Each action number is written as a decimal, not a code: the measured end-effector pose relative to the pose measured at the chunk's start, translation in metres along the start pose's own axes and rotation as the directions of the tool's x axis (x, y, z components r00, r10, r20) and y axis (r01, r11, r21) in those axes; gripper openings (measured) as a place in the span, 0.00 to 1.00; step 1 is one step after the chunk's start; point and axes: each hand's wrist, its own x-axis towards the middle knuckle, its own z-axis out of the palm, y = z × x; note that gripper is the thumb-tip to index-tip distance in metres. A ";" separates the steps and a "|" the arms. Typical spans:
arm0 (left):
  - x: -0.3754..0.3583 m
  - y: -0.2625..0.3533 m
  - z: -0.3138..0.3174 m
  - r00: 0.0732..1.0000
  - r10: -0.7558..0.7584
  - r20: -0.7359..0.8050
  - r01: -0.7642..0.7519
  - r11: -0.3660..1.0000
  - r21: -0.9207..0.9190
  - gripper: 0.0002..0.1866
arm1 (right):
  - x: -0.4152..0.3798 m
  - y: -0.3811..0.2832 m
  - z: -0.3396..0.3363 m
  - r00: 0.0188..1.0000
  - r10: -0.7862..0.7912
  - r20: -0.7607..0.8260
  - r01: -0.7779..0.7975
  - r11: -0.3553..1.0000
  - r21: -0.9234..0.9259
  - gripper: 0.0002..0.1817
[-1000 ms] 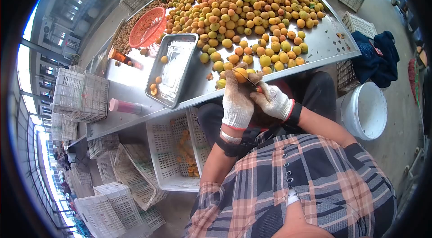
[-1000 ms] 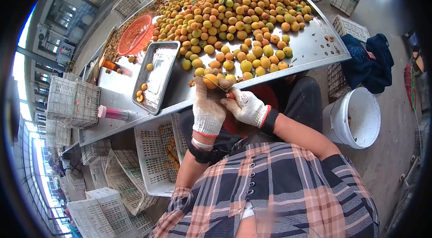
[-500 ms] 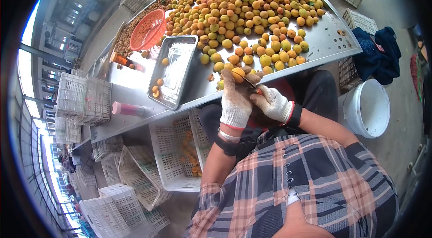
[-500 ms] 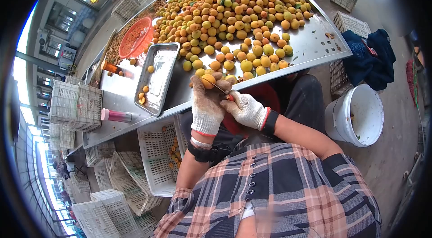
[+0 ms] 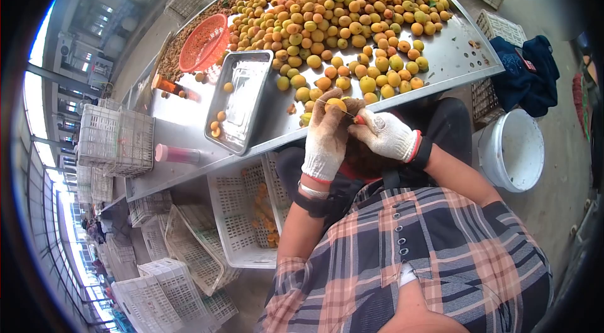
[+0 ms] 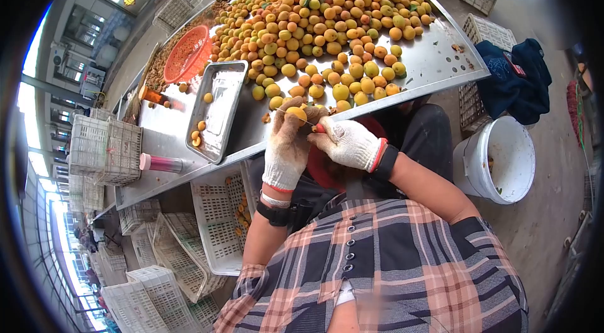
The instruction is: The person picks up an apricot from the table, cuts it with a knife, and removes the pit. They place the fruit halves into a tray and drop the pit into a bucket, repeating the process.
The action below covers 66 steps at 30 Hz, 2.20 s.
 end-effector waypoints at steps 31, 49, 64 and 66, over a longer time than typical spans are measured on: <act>-0.015 -0.004 0.005 0.998 -0.001 0.062 -0.001 1.000 0.022 0.20 | -0.009 -0.010 0.009 1.000 -0.024 0.013 0.020 0.971 0.238 0.09; -0.015 -0.001 -0.011 0.976 0.158 -0.149 -0.113 0.956 0.271 0.19 | -0.010 -0.008 0.003 0.938 -0.082 -0.336 0.066 0.996 -0.059 0.11; -0.028 -0.030 -0.005 0.997 -0.016 -0.082 0.022 0.997 0.075 0.24 | 0.034 -0.044 0.000 0.736 -0.376 -0.563 0.218 0.919 -0.328 0.14; -0.029 -0.040 -0.009 0.997 0.046 -0.063 -0.033 0.979 0.200 0.22 | 0.029 -0.050 -0.003 0.766 -0.342 -0.544 0.167 0.923 -0.346 0.16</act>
